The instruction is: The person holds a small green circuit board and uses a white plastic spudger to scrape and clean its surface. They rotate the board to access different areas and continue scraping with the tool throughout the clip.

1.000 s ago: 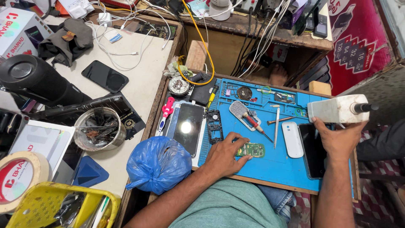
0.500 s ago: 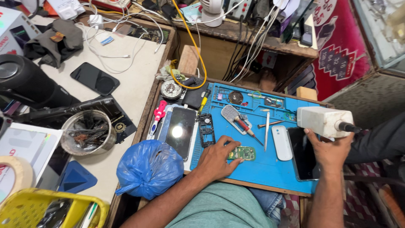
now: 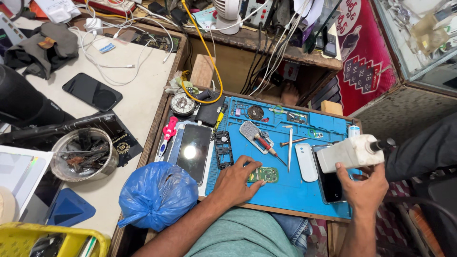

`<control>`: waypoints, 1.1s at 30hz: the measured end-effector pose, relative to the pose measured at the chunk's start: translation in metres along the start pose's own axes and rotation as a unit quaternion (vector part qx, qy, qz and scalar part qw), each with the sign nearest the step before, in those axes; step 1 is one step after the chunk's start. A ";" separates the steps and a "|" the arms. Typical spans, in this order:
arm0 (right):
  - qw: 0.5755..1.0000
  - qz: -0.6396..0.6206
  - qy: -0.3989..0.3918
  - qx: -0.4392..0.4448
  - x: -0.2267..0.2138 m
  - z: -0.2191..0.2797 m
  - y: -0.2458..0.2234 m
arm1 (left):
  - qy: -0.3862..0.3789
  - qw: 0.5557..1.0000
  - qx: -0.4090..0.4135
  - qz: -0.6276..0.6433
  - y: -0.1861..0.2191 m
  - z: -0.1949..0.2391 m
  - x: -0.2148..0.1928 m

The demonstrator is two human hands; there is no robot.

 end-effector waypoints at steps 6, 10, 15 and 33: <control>1.000 0.007 0.013 0.027 0.006 0.007 0.021 | -0.011 1.000 -0.013 -0.003 -0.001 -0.001 -0.001; 0.998 -0.053 0.034 -0.022 -0.008 0.016 0.035 | -0.008 1.000 -0.012 0.003 -0.003 0.000 0.000; 0.962 -0.129 0.205 -0.123 -0.075 0.039 0.041 | -0.011 1.000 -0.006 0.004 -0.004 0.001 0.004; 0.503 -0.341 -0.754 -0.247 0.146 0.210 -0.282 | 0.018 0.999 0.016 0.034 -0.017 0.006 0.013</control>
Point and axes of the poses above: each hand's wrist, its own z-axis away from the middle knuckle, its own x-axis out of the palm, y = z × x, the point moved 10 cm from there along -z, towards the middle knuckle, and after that the axes turned 6 degrees about -z, right-handed, at the moved point
